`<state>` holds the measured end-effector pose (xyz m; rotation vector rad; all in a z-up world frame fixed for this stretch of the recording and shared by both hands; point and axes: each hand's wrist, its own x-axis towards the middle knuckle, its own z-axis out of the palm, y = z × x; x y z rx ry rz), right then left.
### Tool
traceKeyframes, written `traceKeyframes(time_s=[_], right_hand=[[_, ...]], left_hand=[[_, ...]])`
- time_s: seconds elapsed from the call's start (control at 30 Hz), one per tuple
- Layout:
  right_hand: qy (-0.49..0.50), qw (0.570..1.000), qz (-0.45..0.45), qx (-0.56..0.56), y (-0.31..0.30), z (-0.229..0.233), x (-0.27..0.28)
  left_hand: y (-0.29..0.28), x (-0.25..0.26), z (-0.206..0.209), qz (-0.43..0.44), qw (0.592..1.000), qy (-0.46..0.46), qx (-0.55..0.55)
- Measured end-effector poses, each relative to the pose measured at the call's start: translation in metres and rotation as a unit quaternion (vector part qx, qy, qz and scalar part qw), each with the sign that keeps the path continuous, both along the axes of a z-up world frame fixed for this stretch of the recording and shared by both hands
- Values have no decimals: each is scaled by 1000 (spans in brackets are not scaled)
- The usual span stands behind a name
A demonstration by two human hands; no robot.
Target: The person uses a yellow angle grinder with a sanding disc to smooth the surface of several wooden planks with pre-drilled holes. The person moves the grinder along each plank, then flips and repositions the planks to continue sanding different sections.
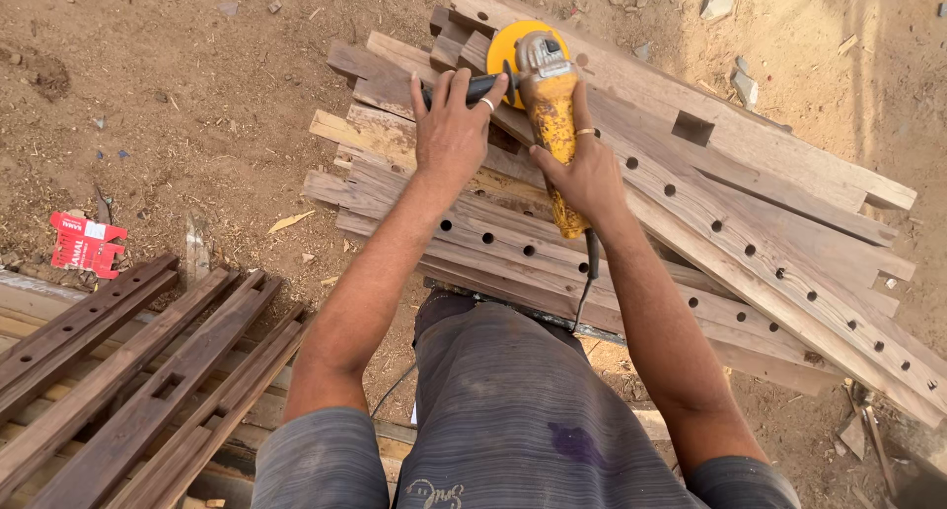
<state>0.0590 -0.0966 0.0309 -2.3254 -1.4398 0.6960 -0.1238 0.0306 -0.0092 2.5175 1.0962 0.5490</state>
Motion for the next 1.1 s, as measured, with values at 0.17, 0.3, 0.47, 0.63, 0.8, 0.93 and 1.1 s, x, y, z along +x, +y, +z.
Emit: traceKeyframes(time_s=[0.17,0.3,0.47,0.63,0.8,0.93,1.1], right_hand=[[-20,999,27,13,36,-2,-13],[-23,999,30,7,44,4,-19],[9,998,-5,-67,26,17,-20],[-4,1000,16,-18,2,17,-17],[24,1000,3,-8,14,19,-19],[4,999,2,-38,35,25,-29],[-28,995,-23,-95,17,46,-23]], left_hand=[[25,-19,-3,17,1000,13,8],[27,-23,-3,24,1000,16,7],[5,-20,4,16,1000,23,3],[-19,-20,4,7,999,37,-26],[-6,-20,6,16,999,37,-17],[9,-32,5,24,998,49,-18],[-6,-17,-1,2,999,50,-16]])
